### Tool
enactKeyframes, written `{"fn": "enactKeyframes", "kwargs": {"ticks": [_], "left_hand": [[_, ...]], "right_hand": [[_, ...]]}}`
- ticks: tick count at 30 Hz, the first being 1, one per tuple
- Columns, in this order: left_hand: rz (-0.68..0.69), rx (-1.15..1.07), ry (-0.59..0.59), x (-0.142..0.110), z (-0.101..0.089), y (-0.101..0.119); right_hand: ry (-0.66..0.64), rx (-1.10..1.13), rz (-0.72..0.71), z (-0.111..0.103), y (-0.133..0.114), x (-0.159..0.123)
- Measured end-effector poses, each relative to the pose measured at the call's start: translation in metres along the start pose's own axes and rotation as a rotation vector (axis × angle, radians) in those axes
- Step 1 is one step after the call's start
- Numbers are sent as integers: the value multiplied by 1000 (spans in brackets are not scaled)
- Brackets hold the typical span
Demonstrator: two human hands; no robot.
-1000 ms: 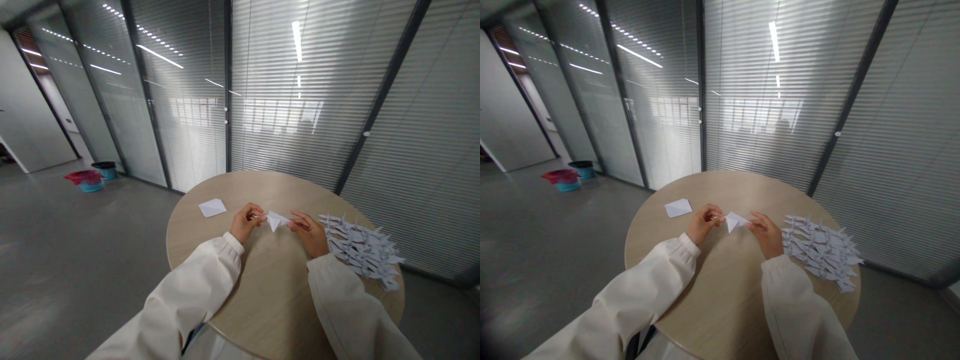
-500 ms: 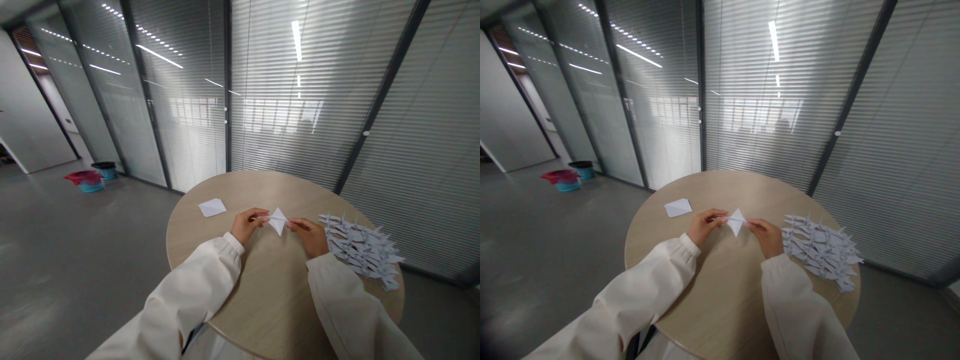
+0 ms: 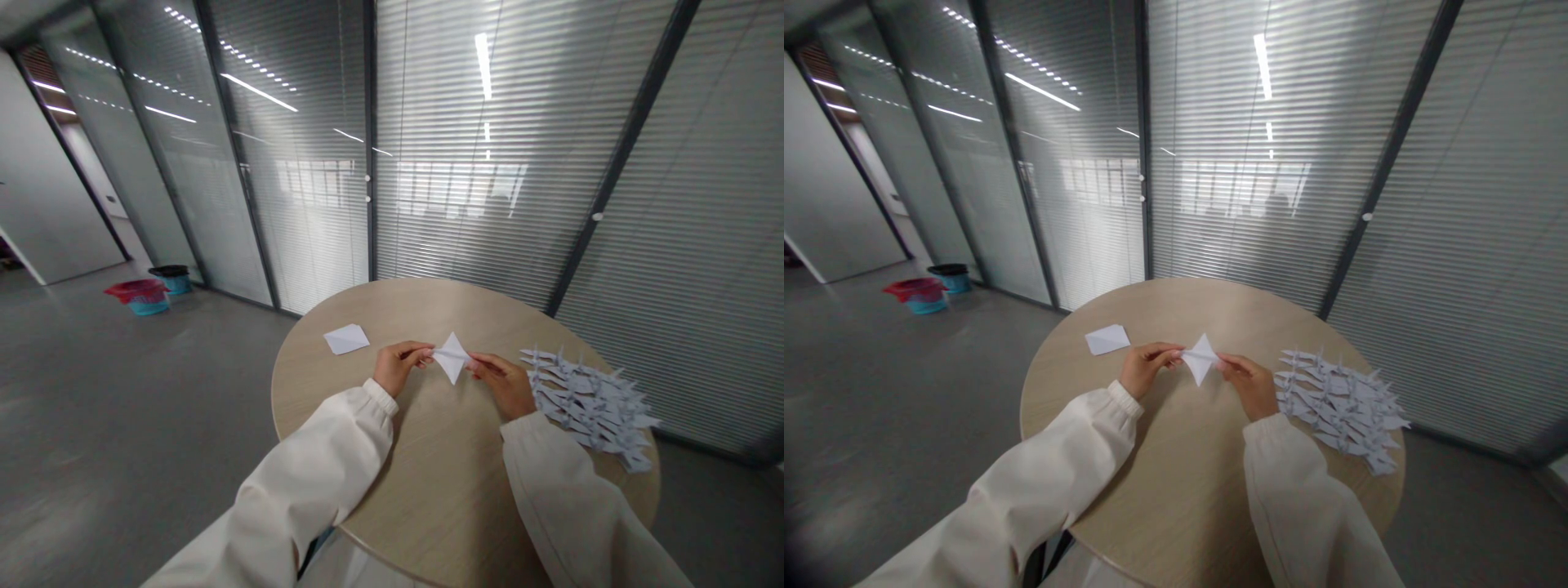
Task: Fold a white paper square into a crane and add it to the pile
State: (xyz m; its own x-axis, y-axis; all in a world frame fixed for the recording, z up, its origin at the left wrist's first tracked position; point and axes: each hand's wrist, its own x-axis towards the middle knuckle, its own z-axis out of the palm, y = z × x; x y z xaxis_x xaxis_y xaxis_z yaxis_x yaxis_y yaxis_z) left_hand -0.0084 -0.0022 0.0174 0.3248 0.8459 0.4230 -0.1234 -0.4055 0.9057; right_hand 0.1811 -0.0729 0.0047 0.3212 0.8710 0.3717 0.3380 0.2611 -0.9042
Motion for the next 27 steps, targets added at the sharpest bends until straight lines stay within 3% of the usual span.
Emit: {"fn": "enactKeyframes", "kwargs": {"ticks": [8, 13, 27], "left_hand": [[3, 32, -23, -1, -1, -3], [55, 202, -99, -2, 0, -2], [182, 492, -165, -6, -1, -1]], "right_hand": [[14, -15, -34, -1, -4, -3], [48, -13, -59, -1, -4, -2], [-45, -7, -55, 3, -5, -3]]}}
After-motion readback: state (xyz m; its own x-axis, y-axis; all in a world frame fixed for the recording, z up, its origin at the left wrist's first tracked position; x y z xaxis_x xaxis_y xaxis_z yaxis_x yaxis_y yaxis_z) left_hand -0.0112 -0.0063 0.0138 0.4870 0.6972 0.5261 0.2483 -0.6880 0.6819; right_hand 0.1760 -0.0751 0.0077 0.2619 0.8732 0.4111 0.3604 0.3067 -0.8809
